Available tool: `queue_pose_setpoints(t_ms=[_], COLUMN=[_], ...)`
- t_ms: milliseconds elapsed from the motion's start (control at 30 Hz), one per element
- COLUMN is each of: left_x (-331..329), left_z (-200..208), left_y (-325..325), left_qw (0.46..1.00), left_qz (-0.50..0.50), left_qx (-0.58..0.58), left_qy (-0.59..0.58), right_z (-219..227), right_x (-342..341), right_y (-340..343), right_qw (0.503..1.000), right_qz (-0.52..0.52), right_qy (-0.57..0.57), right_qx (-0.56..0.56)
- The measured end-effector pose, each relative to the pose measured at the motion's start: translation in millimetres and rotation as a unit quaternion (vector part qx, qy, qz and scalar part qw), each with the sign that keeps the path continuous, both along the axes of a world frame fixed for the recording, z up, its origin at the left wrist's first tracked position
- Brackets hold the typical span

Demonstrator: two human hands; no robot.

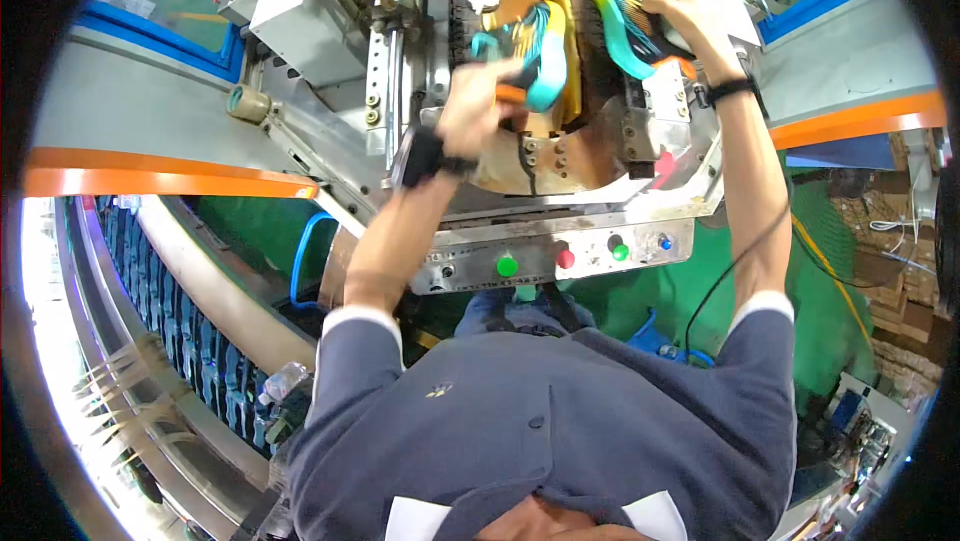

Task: Using an industrial press machine to attach or shape shoe components as part of a production line.

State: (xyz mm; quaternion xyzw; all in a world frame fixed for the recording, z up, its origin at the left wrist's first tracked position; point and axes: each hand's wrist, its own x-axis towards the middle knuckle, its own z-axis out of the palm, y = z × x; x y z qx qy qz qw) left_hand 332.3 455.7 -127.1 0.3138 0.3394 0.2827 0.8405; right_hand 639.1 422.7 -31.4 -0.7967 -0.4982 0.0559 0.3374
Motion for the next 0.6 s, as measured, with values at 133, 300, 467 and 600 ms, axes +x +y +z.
queue_pose_setpoints(t_ms=[133,300,467,600], left_x=[-95.2,-205.2,-245.2,-247.6], left_z=[60.3,91.0,92.6,41.8], left_y=[-107.0,-199.5,-295.5,-365.4], left_qw=[0.994,0.97,0.914,0.763], left_qz=[0.084,0.212,0.381,0.586], left_qx=[0.063,0.077,0.057,-0.037], left_qy=[0.034,0.094,0.129,0.27], right_z=[-18.9,-104.7,-144.1,-131.6], right_x=[-50.4,-96.0,-117.9,-139.7], right_y=[82.1,136.5,142.8,99.1], right_qw=[0.979,0.986,0.989,0.987], right_qz=[0.066,0.04,-0.006,0.045], right_qy=[-0.087,-0.038,-0.1,-0.138], right_qx=[-0.171,-0.156,-0.11,-0.074])
